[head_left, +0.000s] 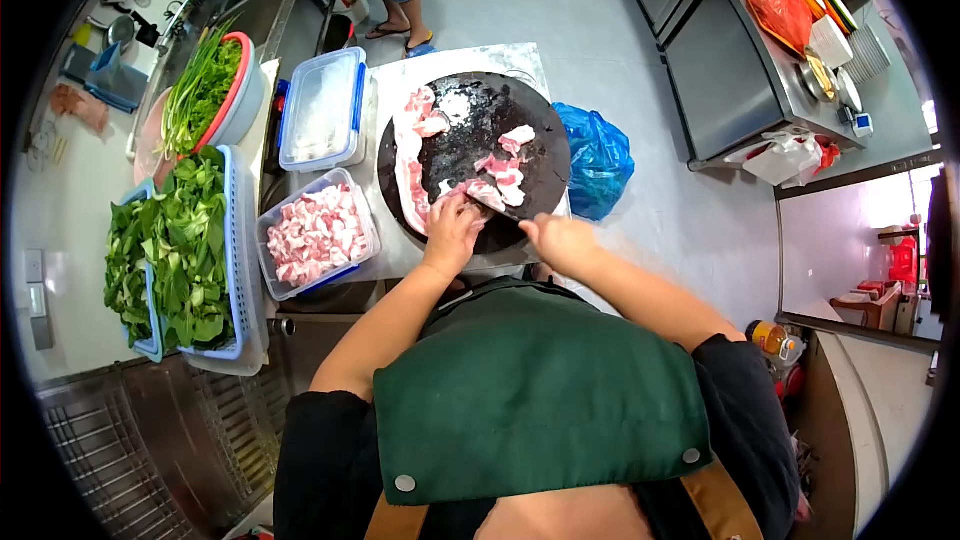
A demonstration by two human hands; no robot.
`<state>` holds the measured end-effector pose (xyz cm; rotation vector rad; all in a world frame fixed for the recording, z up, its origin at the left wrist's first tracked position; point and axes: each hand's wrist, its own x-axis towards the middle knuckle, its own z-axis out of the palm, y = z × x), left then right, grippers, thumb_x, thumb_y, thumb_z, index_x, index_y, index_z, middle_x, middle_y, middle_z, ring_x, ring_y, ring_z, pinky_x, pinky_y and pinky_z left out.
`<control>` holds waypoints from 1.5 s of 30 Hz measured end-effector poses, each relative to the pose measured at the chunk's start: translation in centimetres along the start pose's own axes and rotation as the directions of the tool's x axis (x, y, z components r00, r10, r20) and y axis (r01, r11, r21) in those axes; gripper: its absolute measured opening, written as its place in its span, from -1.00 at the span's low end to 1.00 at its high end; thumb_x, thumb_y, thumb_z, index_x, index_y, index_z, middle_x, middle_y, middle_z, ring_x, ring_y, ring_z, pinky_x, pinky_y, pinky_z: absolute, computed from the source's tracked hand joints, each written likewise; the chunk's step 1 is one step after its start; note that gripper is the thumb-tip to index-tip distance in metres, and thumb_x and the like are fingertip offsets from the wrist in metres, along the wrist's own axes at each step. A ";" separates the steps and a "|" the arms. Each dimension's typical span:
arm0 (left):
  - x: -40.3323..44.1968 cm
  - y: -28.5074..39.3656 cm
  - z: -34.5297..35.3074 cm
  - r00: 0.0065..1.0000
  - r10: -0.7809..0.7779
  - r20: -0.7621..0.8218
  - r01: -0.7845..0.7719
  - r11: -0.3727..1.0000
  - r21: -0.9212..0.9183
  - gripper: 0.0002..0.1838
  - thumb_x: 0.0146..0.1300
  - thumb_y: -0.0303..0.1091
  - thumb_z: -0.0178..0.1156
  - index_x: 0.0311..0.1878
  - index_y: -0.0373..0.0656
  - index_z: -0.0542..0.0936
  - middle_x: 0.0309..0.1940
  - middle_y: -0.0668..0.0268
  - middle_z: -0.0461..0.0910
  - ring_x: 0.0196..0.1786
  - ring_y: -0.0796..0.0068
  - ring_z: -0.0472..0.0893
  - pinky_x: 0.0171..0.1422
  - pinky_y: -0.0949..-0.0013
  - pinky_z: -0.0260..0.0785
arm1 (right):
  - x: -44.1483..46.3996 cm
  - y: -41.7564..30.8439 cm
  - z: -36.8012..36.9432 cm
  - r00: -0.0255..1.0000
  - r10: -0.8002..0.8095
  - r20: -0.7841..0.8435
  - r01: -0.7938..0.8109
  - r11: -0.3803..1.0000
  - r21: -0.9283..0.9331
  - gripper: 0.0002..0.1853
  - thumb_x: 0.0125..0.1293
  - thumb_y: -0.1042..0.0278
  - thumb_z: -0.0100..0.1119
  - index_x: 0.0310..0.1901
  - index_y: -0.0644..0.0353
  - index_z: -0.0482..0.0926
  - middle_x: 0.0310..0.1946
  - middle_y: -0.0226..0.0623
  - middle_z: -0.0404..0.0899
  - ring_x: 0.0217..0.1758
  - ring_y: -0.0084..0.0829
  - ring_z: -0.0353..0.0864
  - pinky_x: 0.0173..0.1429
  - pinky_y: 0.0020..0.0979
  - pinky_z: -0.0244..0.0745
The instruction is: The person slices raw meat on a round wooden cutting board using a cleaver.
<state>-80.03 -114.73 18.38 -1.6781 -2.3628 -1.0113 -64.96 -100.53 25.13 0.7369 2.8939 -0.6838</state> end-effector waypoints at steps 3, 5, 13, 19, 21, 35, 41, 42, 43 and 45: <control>-0.2 -0.4 0.1 0.998 0.030 0.049 -0.031 0.999 0.022 -0.69 -0.06 -0.46 0.23 -0.16 -0.10 0.54 -0.08 0.13 0.39 0.03 -0.02 0.32 0.12 0.06 0.19 | 2.5 -1.4 2.7 0.981 -0.153 -0.116 0.158 0.987 0.041 -0.57 0.35 0.03 -0.17 -0.45 0.19 0.53 -0.53 -0.16 0.60 -0.45 -0.14 0.62 -0.36 -0.15 0.52; -0.1 -0.4 -0.2 0.994 0.002 0.107 -0.004 1.000 0.020 -0.69 -0.05 -0.47 0.22 -0.15 -0.12 0.54 -0.08 0.13 0.39 0.02 -0.03 0.32 0.12 0.06 0.20 | 6.1 -3.5 2.8 0.958 -0.280 -0.056 0.282 0.959 0.027 -0.54 0.35 -0.01 -0.20 -0.39 0.21 0.54 -0.44 -0.10 0.61 -0.39 -0.11 0.62 -0.31 -0.16 0.51; -1.2 -0.2 -0.9 0.999 0.004 0.048 -0.005 0.999 0.033 -0.67 -0.06 -0.38 0.29 -0.14 0.06 0.57 -0.02 0.26 0.39 0.07 0.10 0.34 0.14 0.11 0.21 | 2.5 1.2 1.3 0.999 -0.041 0.011 0.038 0.989 0.143 -0.53 0.36 -0.02 -0.21 -0.31 0.21 0.57 -0.41 -0.05 0.61 -0.32 -0.05 0.60 -0.24 -0.12 0.50; -0.8 0.4 -1.6 0.996 -0.040 0.079 0.038 0.999 0.024 -0.62 -0.09 -0.38 0.31 -0.11 0.12 0.58 0.02 0.23 0.35 0.08 0.10 0.30 0.18 0.13 0.17 | 1.4 0.1 -3.1 0.994 0.086 -0.061 -0.055 0.916 0.398 -0.55 0.39 0.03 -0.26 -0.28 0.24 0.53 -0.35 0.02 0.57 -0.24 0.07 0.53 -0.13 -0.07 0.40; -0.6 0.5 -1.6 0.995 -0.063 0.077 0.062 0.998 0.016 -0.63 -0.09 -0.39 0.31 -0.12 0.12 0.58 0.01 0.23 0.35 0.08 0.10 0.30 0.18 0.13 0.17 | -1.0 0.2 -3.4 0.997 0.075 -0.003 -0.061 0.834 0.549 -0.62 0.38 0.10 -0.20 -0.09 0.22 0.51 -0.37 0.04 0.56 -0.24 0.09 0.53 -0.14 -0.11 0.41; -0.8 2.4 -0.4 0.990 0.049 0.135 -0.052 0.998 0.020 -0.68 -0.08 -0.41 0.26 -0.16 0.02 0.56 -0.12 0.20 0.40 -0.01 0.10 0.36 0.03 0.11 0.27 | 4.3 -1.4 1.5 0.988 -0.093 0.127 0.034 0.914 0.405 -0.56 0.36 0.08 -0.21 -0.34 0.29 0.55 -0.39 0.12 0.55 -0.21 0.10 0.52 -0.09 -0.07 0.38; -0.8 0.9 -0.4 0.999 -0.045 -0.017 0.046 0.995 0.084 -0.66 -0.06 -0.39 0.27 -0.13 0.00 0.54 -0.04 0.32 0.41 0.02 0.13 0.36 0.08 0.14 0.25 | 1.2 1.5 -1.5 0.995 0.005 0.098 -0.051 0.878 0.475 -0.60 0.35 0.08 -0.14 -0.18 0.28 0.55 -0.33 0.14 0.54 -0.19 0.09 0.52 -0.11 -0.12 0.41; -0.7 0.8 -0.3 1.000 -0.017 -0.018 0.019 0.995 0.097 -0.68 -0.06 -0.40 0.27 -0.15 -0.01 0.55 -0.04 0.31 0.42 0.02 0.13 0.37 0.08 0.14 0.25 | 0.4 1.2 -1.2 0.997 -0.064 0.050 0.032 0.876 0.482 -0.61 0.35 0.09 -0.13 -0.16 0.27 0.55 -0.32 0.13 0.55 -0.19 0.08 0.53 -0.10 -0.12 0.42; -0.6 0.6 -0.3 1.000 0.015 -0.017 -0.013 0.994 0.110 -0.69 -0.06 -0.41 0.26 -0.17 -0.02 0.55 -0.05 0.29 0.44 0.02 0.12 0.37 0.08 0.14 0.26 | -0.9 0.8 -0.8 0.991 -0.130 -0.002 0.115 0.867 0.485 -0.61 0.35 0.09 -0.12 -0.14 0.26 0.55 -0.31 0.11 0.56 -0.19 0.07 0.53 -0.10 -0.11 0.42; -0.6 0.3 0.0 0.999 0.020 -0.029 -0.018 0.996 0.088 -0.73 -0.06 -0.43 0.23 -0.20 -0.06 0.56 -0.05 0.27 0.45 0.03 0.11 0.37 0.08 0.14 0.26 | -2.8 -0.4 -1.5 0.995 -0.089 0.051 0.064 0.927 0.369 -0.62 0.35 0.08 -0.12 -0.18 0.22 0.56 -0.31 0.05 0.58 -0.23 0.05 0.55 -0.11 -0.08 0.44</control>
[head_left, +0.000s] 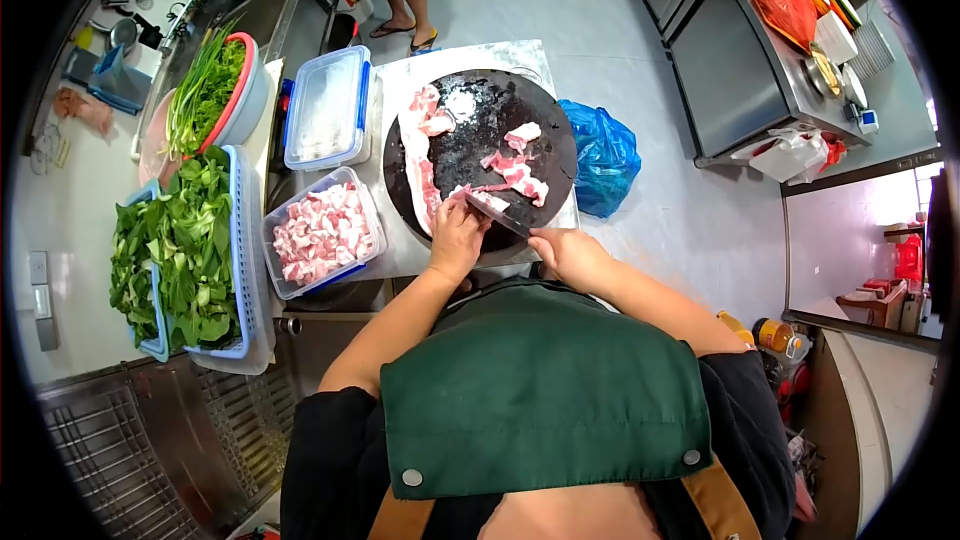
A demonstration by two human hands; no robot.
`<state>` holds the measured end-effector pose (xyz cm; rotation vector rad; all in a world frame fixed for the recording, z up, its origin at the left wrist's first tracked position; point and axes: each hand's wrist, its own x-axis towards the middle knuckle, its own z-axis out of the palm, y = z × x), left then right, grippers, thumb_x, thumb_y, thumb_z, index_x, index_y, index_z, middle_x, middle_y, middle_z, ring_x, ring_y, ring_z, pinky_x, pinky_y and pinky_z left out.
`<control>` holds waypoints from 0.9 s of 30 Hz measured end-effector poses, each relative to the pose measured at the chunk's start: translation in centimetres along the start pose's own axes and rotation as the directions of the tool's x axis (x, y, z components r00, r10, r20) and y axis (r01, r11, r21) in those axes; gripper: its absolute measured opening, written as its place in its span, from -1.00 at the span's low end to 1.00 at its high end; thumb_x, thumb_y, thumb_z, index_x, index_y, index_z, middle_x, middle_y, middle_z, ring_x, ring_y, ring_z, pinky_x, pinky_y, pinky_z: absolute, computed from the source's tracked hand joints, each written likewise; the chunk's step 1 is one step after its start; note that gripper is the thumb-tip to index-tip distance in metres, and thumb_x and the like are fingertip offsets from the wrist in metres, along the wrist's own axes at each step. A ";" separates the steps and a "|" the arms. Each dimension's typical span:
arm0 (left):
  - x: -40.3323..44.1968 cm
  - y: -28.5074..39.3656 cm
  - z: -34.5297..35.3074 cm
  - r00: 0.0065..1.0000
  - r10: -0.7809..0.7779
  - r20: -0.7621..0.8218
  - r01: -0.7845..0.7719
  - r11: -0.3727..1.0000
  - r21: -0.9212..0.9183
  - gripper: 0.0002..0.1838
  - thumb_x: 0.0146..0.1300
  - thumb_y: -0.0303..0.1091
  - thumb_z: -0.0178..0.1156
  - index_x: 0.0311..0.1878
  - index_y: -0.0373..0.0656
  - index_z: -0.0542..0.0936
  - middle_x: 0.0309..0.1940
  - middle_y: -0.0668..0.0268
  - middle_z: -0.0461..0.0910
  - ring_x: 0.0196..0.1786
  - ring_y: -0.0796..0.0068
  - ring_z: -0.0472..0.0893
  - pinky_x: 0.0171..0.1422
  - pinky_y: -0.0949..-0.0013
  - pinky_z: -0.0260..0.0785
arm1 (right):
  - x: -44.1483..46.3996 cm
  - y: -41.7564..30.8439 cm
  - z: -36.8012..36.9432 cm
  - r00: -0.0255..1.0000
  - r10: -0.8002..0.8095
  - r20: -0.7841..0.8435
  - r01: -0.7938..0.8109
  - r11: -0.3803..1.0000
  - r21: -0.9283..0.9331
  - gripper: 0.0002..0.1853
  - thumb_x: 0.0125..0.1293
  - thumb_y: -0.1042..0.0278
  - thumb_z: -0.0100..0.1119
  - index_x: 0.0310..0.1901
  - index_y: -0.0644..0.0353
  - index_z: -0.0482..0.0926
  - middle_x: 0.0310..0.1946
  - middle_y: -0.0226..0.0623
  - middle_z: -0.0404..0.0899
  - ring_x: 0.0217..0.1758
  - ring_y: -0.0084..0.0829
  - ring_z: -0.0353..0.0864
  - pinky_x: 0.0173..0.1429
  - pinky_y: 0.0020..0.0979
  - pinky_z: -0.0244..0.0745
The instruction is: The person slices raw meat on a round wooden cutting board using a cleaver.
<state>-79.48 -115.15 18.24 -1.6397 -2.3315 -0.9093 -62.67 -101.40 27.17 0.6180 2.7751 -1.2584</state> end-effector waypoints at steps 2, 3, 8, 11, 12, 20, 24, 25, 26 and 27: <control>-0.1 0.1 0.0 1.000 -0.018 -0.011 0.018 0.999 -0.030 -0.74 -0.06 -0.44 0.21 -0.22 -0.09 0.56 -0.05 0.24 0.45 0.04 0.09 0.37 0.08 0.12 0.26 | -0.3 -0.2 -0.3 0.998 0.039 0.049 -0.037 0.998 -0.043 -0.61 0.35 0.07 -0.13 -0.27 0.27 0.55 -0.36 0.05 0.58 -0.26 0.05 0.56 -0.14 -0.08 0.45; 0.0 0.2 -0.1 0.999 -0.033 0.010 0.034 0.998 -0.054 -0.74 -0.07 -0.46 0.20 -0.22 -0.11 0.56 -0.05 0.22 0.45 0.04 0.06 0.36 0.08 0.11 0.25 | -0.2 -0.2 -0.4 0.998 0.042 0.052 -0.039 0.998 -0.045 -0.61 0.35 0.07 -0.13 -0.27 0.27 0.55 -0.36 0.05 0.58 -0.26 0.05 0.56 -0.14 -0.08 0.45; 0.1 -0.5 -0.2 0.999 -0.031 0.043 0.035 0.995 -0.090 -0.75 -0.03 -0.48 0.22 -0.21 -0.13 0.56 -0.16 0.20 0.46 -0.04 0.04 0.37 0.08 0.14 0.24 | 3.2 -0.3 0.6 0.996 0.010 0.094 0.005 0.987 -0.159 -0.54 0.35 0.05 -0.15 -0.39 0.31 0.55 -0.44 0.08 0.56 -0.32 0.05 0.57 -0.18 -0.07 0.45; 0.0 -0.6 -0.1 0.997 -0.019 0.078 0.027 0.994 -0.106 -0.75 -0.04 -0.48 0.22 -0.21 -0.16 0.55 -0.19 0.19 0.46 -0.06 0.05 0.39 0.06 0.13 0.25 | 8.1 -0.4 4.1 0.999 -0.026 0.037 0.031 0.989 -0.143 -0.52 0.36 0.05 -0.21 -0.43 0.29 0.56 -0.42 0.08 0.57 -0.30 0.04 0.57 -0.18 -0.07 0.46; 0.4 -0.6 -0.3 0.994 -0.020 0.104 0.034 0.990 -0.135 -0.75 -0.04 -0.48 0.22 -0.21 -0.16 0.54 -0.19 0.19 0.46 -0.07 0.05 0.39 0.06 0.13 0.25 | 9.9 -0.5 4.0 0.998 -0.037 0.042 0.042 0.991 -0.127 -0.51 0.37 0.06 -0.24 -0.43 0.28 0.57 -0.40 0.09 0.57 -0.29 0.04 0.57 -0.18 -0.07 0.45; -0.5 0.5 -1.0 0.998 -0.066 0.013 0.067 0.994 -0.082 -0.65 -0.10 -0.44 0.30 -0.15 -0.02 0.57 -0.05 0.28 0.41 0.01 0.14 0.36 0.12 0.17 0.22 | 5.2 2.4 -2.2 0.999 0.037 -0.034 -0.034 0.995 0.089 -0.70 0.34 0.20 -0.15 -0.32 0.26 0.48 -0.41 0.08 0.54 -0.30 0.10 0.53 -0.22 -0.05 0.41; -0.5 0.2 -0.6 0.993 -0.111 0.033 0.113 0.992 -0.048 -0.68 -0.09 -0.40 0.28 -0.17 0.02 0.57 -0.06 0.32 0.40 0.04 0.14 0.33 0.12 0.12 0.18 | 1.3 2.0 0.6 0.997 0.083 0.011 -0.082 0.995 -0.051 -0.62 0.35 0.09 -0.13 -0.38 0.27 0.50 -0.42 0.09 0.55 -0.28 0.10 0.53 -0.20 -0.04 0.41; -0.5 0.0 -0.4 0.994 -0.102 0.043 0.105 0.992 -0.068 -0.68 -0.09 -0.41 0.28 -0.18 0.02 0.57 -0.08 0.31 0.41 0.03 0.14 0.33 0.11 0.12 0.19 | 1.4 1.8 1.6 0.991 0.130 0.031 -0.127 0.989 -0.075 -0.61 0.34 0.08 -0.11 -0.39 0.27 0.50 -0.41 0.08 0.55 -0.27 0.10 0.53 -0.19 -0.04 0.42; -0.4 -0.2 -0.3 0.994 -0.092 0.060 0.097 0.991 -0.090 -0.69 -0.10 -0.41 0.27 -0.19 0.02 0.57 -0.09 0.31 0.42 0.02 0.13 0.33 0.11 0.12 0.19 | 3.5 1.7 3.1 0.996 0.057 -0.074 -0.061 0.997 -0.054 -0.58 0.34 0.06 -0.13 -0.40 0.29 0.51 -0.40 0.07 0.56 -0.28 0.08 0.54 -0.18 -0.03 0.42; -0.5 -0.5 0.1 0.994 -0.091 0.061 0.096 0.991 -0.088 -0.70 -0.09 -0.43 0.25 -0.19 0.02 0.57 -0.10 0.30 0.44 0.01 0.12 0.34 0.09 0.12 0.21 | 6.0 1.0 3.8 0.999 0.025 -0.035 -0.027 0.998 -0.061 -0.57 0.35 0.06 -0.16 -0.38 0.29 0.53 -0.42 0.06 0.57 -0.29 0.06 0.55 -0.18 -0.04 0.43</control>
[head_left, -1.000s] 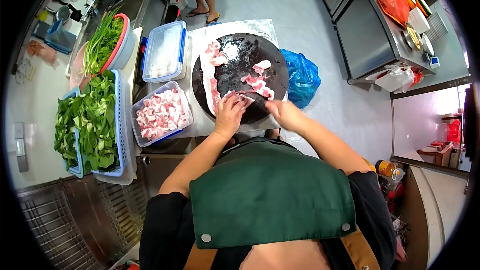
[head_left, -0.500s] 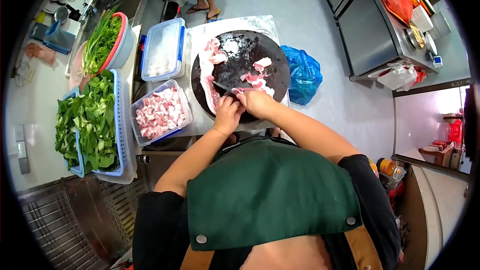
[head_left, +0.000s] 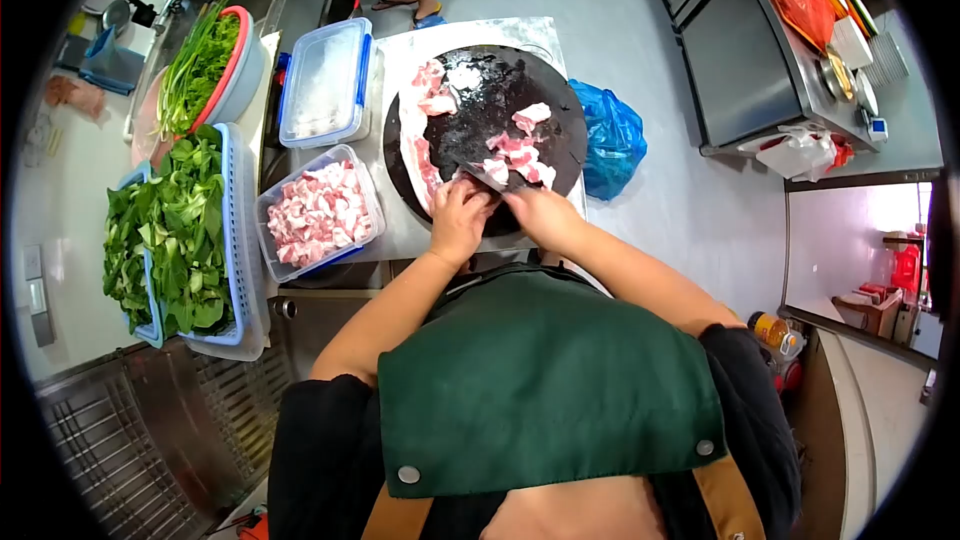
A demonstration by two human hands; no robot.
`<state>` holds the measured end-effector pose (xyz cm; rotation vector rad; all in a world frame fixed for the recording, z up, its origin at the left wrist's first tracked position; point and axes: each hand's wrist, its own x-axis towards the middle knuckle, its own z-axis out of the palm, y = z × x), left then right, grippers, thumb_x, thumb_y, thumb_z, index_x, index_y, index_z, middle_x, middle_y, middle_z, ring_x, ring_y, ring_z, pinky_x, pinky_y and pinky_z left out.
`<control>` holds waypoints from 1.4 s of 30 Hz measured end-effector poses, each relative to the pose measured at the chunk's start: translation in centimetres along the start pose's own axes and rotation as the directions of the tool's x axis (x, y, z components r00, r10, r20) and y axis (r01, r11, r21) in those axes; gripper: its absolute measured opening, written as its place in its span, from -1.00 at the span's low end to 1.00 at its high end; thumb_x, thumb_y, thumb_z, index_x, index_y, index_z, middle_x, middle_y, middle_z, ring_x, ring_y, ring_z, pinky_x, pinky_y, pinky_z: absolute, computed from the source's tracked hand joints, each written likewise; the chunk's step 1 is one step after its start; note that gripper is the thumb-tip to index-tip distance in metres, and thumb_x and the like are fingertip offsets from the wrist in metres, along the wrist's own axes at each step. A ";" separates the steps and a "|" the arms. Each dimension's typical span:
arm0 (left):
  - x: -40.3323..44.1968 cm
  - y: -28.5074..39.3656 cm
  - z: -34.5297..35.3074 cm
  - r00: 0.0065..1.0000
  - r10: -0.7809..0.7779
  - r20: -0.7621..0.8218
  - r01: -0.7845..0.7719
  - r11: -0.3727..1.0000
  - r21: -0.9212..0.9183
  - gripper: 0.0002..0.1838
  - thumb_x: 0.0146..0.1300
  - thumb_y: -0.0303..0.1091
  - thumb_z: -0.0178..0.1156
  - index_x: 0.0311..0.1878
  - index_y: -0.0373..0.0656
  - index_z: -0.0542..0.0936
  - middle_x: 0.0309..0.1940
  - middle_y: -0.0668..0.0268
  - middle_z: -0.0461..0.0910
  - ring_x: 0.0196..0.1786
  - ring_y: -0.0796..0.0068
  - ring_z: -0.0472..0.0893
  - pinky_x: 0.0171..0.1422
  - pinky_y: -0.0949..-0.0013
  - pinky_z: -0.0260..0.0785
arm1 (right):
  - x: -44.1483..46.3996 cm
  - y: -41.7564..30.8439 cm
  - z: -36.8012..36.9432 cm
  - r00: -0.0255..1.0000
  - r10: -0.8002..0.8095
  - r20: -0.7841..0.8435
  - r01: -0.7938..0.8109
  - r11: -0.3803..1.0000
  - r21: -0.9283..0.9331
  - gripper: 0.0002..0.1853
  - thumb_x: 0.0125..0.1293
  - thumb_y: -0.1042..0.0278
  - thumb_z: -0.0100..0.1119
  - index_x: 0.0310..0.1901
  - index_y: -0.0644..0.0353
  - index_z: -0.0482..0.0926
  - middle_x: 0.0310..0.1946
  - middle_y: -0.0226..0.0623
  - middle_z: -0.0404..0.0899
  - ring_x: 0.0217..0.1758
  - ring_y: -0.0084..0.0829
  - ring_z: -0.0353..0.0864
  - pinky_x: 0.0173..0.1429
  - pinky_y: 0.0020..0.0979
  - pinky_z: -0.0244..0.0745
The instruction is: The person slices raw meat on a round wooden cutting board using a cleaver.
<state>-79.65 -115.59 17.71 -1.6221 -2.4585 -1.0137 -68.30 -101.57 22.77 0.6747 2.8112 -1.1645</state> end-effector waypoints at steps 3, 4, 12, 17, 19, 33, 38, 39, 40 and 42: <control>0.3 0.5 -0.8 0.999 -0.004 0.037 0.004 1.000 0.000 -0.73 -0.05 -0.42 0.23 -0.19 0.01 0.57 -0.09 0.34 0.44 0.00 0.12 0.35 0.10 0.12 0.20 | 3.6 -2.4 0.4 0.998 0.017 0.062 -0.013 0.998 -0.060 -0.53 0.35 0.03 -0.20 -0.35 0.28 0.57 -0.41 0.06 0.58 -0.28 0.04 0.58 -0.16 -0.09 0.46; 0.3 0.2 -0.9 0.998 0.051 0.023 -0.051 0.998 0.044 -0.73 -0.04 -0.43 0.24 -0.19 -0.03 0.57 -0.09 0.32 0.45 0.00 0.12 0.35 0.10 0.14 0.20 | 2.8 -2.0 0.4 0.999 0.010 0.036 -0.008 0.999 -0.046 -0.54 0.35 0.02 -0.19 -0.33 0.26 0.57 -0.40 0.05 0.58 -0.26 0.03 0.57 -0.14 -0.09 0.45; -0.8 -0.5 0.1 0.997 0.083 0.000 -0.083 0.994 0.071 -0.66 -0.03 -0.45 0.21 -0.11 -0.06 0.54 0.01 0.32 0.43 0.05 0.14 0.33 0.14 0.14 0.16 | -4.9 0.3 -4.3 0.999 0.015 0.032 -0.018 0.996 0.085 -0.61 0.36 0.06 -0.16 -0.23 0.20 0.55 -0.33 0.01 0.57 -0.26 0.06 0.53 -0.16 -0.07 0.42; -0.5 -0.3 0.0 0.997 0.074 -0.001 -0.074 0.996 0.057 -0.55 -0.09 -0.49 0.18 -0.02 -0.06 0.51 0.05 0.30 0.40 0.05 0.12 0.32 0.13 0.10 0.16 | -6.1 -0.8 -4.2 0.997 0.014 0.074 -0.013 1.000 -0.018 -0.63 0.36 0.08 -0.14 -0.32 0.24 0.51 -0.38 0.02 0.56 -0.28 0.03 0.54 -0.19 -0.08 0.43; -0.7 -0.4 0.2 0.998 0.062 0.008 -0.062 0.997 0.045 -0.55 -0.10 -0.49 0.18 -0.02 -0.06 0.52 0.06 0.31 0.40 0.05 0.11 0.32 0.12 0.10 0.16 | -6.3 -1.1 -4.1 0.994 0.032 0.100 -0.031 0.999 -0.009 -0.63 0.36 0.08 -0.13 -0.35 0.24 0.50 -0.39 0.03 0.56 -0.29 0.03 0.54 -0.20 -0.08 0.43; -0.3 -0.1 -0.6 0.997 0.081 -0.015 -0.081 0.997 0.013 -0.69 -0.02 -0.44 0.21 -0.13 0.00 0.57 -0.06 0.32 0.45 0.01 0.13 0.35 0.14 0.18 0.17 | 5.4 0.6 -1.4 0.931 -0.358 -0.067 0.355 0.933 -0.050 -0.57 0.36 0.11 -0.23 -0.37 0.28 0.55 -0.42 0.07 0.56 -0.31 -0.01 0.58 -0.25 -0.10 0.47; -0.5 0.2 -0.6 0.998 0.043 -0.038 -0.043 0.999 0.007 -0.69 -0.03 -0.46 0.23 -0.15 0.02 0.57 -0.05 0.35 0.42 0.01 0.15 0.35 0.12 0.15 0.19 | -1.6 2.3 -5.1 0.992 0.129 0.002 -0.125 0.962 0.242 -0.59 0.35 0.08 -0.15 -0.37 0.31 0.50 -0.43 0.09 0.53 -0.32 0.11 0.52 -0.20 -0.09 0.40; -0.1 0.1 -0.6 0.998 0.050 -0.041 -0.049 0.999 0.011 -0.69 -0.03 -0.46 0.23 -0.15 0.02 0.57 -0.05 0.35 0.42 0.01 0.15 0.35 0.12 0.15 0.19 | -3.5 1.4 -4.8 0.997 0.081 0.009 -0.081 0.971 0.224 -0.59 0.34 0.07 -0.12 -0.34 0.31 0.52 -0.39 0.09 0.55 -0.29 0.09 0.53 -0.18 -0.08 0.42; 0.1 0.0 -0.5 0.998 0.056 -0.040 -0.056 0.998 0.010 -0.70 -0.03 -0.46 0.24 -0.16 0.02 0.57 -0.05 0.34 0.42 0.02 0.14 0.35 0.11 0.15 0.19 | -4.5 1.2 -3.9 0.992 0.116 0.054 -0.120 0.989 0.090 -0.59 0.34 0.07 -0.11 -0.33 0.30 0.53 -0.38 0.11 0.55 -0.27 0.09 0.54 -0.16 -0.07 0.42; -0.2 0.1 -0.3 0.998 0.061 -0.029 -0.061 0.998 0.003 -0.70 -0.04 -0.46 0.24 -0.17 0.00 0.56 -0.05 0.34 0.42 0.02 0.14 0.36 0.10 0.14 0.20 | -3.9 0.7 -2.4 0.989 0.124 0.074 -0.126 0.992 0.019 -0.58 0.34 0.06 -0.11 -0.33 0.30 0.55 -0.36 0.12 0.56 -0.24 0.08 0.55 -0.12 -0.06 0.43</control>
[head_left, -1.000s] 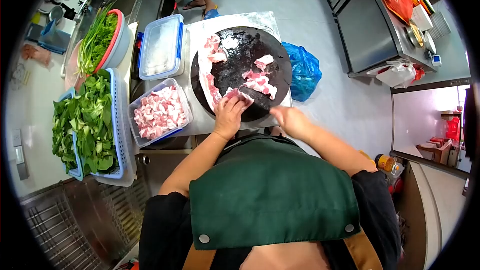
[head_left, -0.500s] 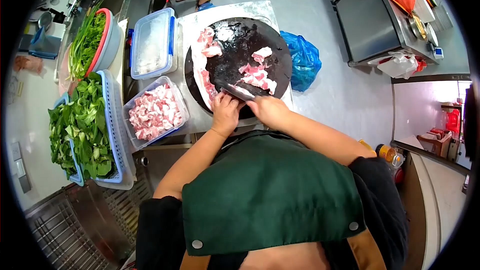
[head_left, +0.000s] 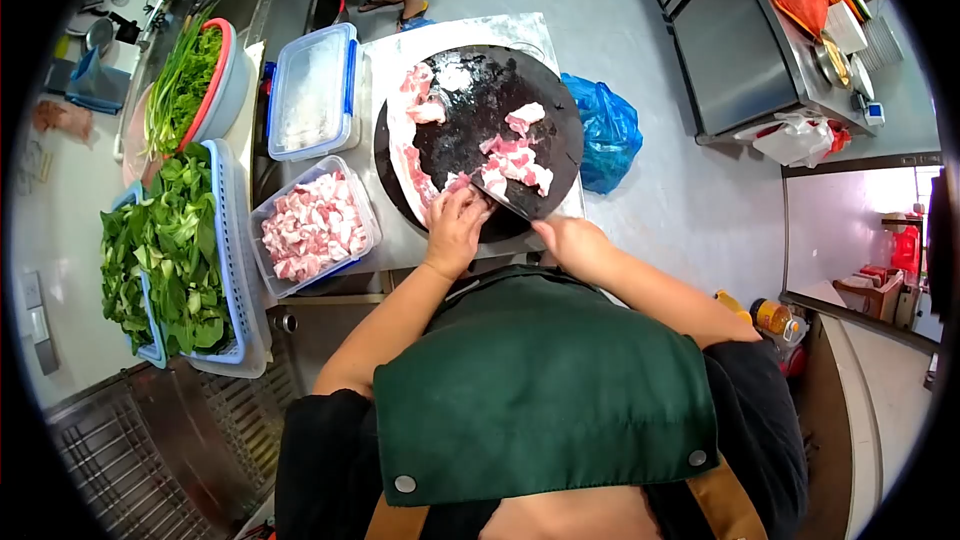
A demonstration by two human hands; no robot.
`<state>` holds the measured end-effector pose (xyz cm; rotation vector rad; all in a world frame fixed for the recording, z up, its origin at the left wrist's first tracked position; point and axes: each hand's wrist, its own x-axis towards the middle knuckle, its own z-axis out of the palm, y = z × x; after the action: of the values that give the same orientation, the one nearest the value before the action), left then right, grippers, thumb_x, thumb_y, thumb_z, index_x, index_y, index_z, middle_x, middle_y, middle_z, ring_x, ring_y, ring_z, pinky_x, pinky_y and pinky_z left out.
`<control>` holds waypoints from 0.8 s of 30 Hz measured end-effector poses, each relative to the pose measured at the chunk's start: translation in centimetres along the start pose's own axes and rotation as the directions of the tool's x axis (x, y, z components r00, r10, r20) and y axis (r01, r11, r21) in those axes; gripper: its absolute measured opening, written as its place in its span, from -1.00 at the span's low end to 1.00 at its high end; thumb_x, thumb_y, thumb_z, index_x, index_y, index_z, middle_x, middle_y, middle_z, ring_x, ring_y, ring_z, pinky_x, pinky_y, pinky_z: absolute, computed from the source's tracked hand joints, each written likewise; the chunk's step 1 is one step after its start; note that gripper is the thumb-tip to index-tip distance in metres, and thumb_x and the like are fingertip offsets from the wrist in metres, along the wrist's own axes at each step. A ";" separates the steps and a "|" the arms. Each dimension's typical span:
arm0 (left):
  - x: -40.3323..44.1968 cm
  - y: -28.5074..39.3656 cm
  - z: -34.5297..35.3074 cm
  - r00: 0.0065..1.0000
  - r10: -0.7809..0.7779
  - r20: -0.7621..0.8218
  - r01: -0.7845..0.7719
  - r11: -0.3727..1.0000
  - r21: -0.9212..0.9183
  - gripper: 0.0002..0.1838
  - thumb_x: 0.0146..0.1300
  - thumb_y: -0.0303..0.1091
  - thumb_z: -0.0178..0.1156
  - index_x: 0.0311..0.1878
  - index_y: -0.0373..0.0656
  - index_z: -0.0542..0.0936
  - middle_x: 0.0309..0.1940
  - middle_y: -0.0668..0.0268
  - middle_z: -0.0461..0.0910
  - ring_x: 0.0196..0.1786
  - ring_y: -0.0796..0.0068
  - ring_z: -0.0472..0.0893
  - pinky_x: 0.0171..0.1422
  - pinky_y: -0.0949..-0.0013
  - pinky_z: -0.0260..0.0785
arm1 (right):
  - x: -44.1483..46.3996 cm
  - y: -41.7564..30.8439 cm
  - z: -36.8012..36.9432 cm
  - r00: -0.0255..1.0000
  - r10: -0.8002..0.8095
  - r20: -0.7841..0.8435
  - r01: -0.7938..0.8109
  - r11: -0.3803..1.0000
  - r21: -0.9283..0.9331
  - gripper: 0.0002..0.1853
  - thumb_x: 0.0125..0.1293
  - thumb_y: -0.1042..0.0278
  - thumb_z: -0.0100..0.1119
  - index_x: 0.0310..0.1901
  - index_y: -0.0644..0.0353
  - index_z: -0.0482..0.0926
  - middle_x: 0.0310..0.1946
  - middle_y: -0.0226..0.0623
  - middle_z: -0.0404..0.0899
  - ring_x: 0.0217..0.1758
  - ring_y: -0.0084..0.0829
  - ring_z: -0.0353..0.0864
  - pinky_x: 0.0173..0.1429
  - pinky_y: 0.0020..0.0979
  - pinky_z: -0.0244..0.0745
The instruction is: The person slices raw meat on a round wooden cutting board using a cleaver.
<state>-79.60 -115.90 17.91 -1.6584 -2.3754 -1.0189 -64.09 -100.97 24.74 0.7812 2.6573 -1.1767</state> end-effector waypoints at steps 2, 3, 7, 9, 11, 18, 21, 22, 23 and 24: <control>-0.2 -0.2 0.0 1.000 0.021 0.023 -0.021 1.000 0.011 -0.72 -0.01 -0.47 0.23 -0.16 -0.05 0.56 -0.07 0.29 0.42 0.01 0.13 0.36 0.10 0.15 0.20 | 4.4 -2.0 1.6 0.999 -0.035 0.023 0.035 0.999 0.016 -0.53 0.35 0.02 -0.17 -0.35 0.29 0.57 -0.35 0.10 0.57 -0.24 0.06 0.56 -0.11 -0.05 0.44; 0.1 -0.2 0.0 0.998 0.050 0.026 -0.050 0.998 0.031 -0.74 0.02 -0.48 0.21 -0.16 -0.10 0.56 -0.08 0.25 0.42 0.00 0.13 0.36 0.10 0.17 0.20 | 6.7 -2.7 2.3 0.997 -0.048 0.061 0.051 0.998 -0.036 -0.51 0.35 0.00 -0.20 -0.37 0.27 0.58 -0.35 0.09 0.58 -0.23 0.05 0.57 -0.11 -0.06 0.44; -0.2 -0.4 -0.5 0.999 0.039 0.014 -0.038 0.996 -0.079 -0.73 0.02 -0.48 0.20 -0.15 -0.12 0.55 -0.11 0.24 0.43 -0.03 0.14 0.38 0.10 0.17 0.21 | 5.9 -2.3 2.7 0.994 -0.108 -0.031 0.107 0.994 -0.021 -0.49 0.34 -0.06 -0.20 -0.37 0.23 0.60 -0.38 0.04 0.59 -0.22 0.02 0.58 -0.10 -0.08 0.44; 0.2 0.2 -1.4 0.997 0.072 0.008 -0.072 0.997 -0.016 -0.73 0.01 -0.49 0.21 -0.15 -0.13 0.54 -0.12 0.22 0.43 -0.04 0.14 0.39 0.08 0.20 0.23 | 2.8 -0.8 0.5 0.999 0.010 0.048 -0.011 1.000 0.021 -0.51 0.32 -0.06 -0.15 -0.35 0.25 0.59 -0.36 0.09 0.57 -0.19 0.04 0.55 -0.09 -0.09 0.42; -0.2 -0.1 -1.0 0.996 0.091 -0.003 -0.091 0.996 -0.011 -0.72 0.01 -0.51 0.21 -0.15 -0.13 0.54 -0.13 0.20 0.42 -0.03 0.14 0.39 0.08 0.18 0.24 | 1.6 0.6 -1.4 0.997 0.075 0.002 -0.074 0.983 0.166 -0.54 0.34 0.01 -0.13 -0.38 0.30 0.54 -0.38 0.09 0.56 -0.22 0.08 0.53 -0.13 -0.06 0.40; -0.6 -0.7 -0.1 0.998 0.032 0.053 -0.034 0.999 0.023 -0.70 -0.02 -0.52 0.15 -0.14 -0.12 0.54 0.01 0.15 0.40 0.06 0.03 0.32 0.16 0.09 0.17 | -2.0 -2.6 -0.6 0.997 -0.073 -0.038 0.071 0.995 -0.073 -0.57 0.35 0.05 -0.12 -0.45 0.25 0.52 -0.47 0.03 0.57 -0.36 0.04 0.56 -0.24 -0.05 0.44; -0.1 -0.3 -0.4 0.996 0.007 0.085 -0.011 0.999 0.043 -0.70 -0.05 -0.51 0.17 -0.16 -0.17 0.54 -0.07 0.11 0.42 0.00 0.01 0.34 0.12 0.14 0.18 | 0.8 -3.6 0.3 0.992 -0.115 -0.054 0.110 0.989 -0.100 -0.58 0.35 0.08 -0.14 -0.45 0.26 0.54 -0.47 0.03 0.57 -0.35 0.03 0.57 -0.24 -0.07 0.46; -0.4 -0.6 0.0 0.997 -0.007 0.083 0.005 1.000 0.025 -0.71 -0.04 -0.49 0.18 -0.16 -0.12 0.55 -0.07 0.16 0.42 0.01 0.04 0.34 0.12 0.13 0.18 | 2.6 -4.2 0.9 0.994 -0.099 -0.039 0.095 0.992 -0.088 -0.59 0.35 0.11 -0.14 -0.44 0.26 0.54 -0.46 0.03 0.57 -0.34 0.03 0.57 -0.25 -0.09 0.47; -0.2 -0.9 0.3 0.997 -0.014 0.073 0.013 1.000 0.010 -0.72 -0.03 -0.47 0.18 -0.17 -0.07 0.56 -0.07 0.22 0.42 0.01 0.07 0.34 0.13 0.13 0.19 | 4.7 -4.7 1.5 0.995 -0.089 -0.032 0.087 0.993 -0.080 -0.60 0.35 0.14 -0.15 -0.44 0.27 0.54 -0.46 0.03 0.57 -0.34 0.04 0.57 -0.25 -0.10 0.48; 0.1 -0.6 0.1 0.998 -0.005 0.069 0.004 1.000 0.012 -0.72 -0.03 -0.47 0.18 -0.17 -0.07 0.56 -0.07 0.22 0.42 0.01 0.07 0.34 0.13 0.13 0.19 | 6.4 -4.9 2.1 0.993 -0.107 -0.042 0.104 0.992 -0.070 -0.60 0.35 0.15 -0.17 -0.43 0.26 0.55 -0.45 0.03 0.57 -0.34 0.04 0.57 -0.24 -0.11 0.48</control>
<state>-80.09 -115.85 17.61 -1.7121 -2.4237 -0.9616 -72.24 -102.63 24.49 0.6729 2.7910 -1.0983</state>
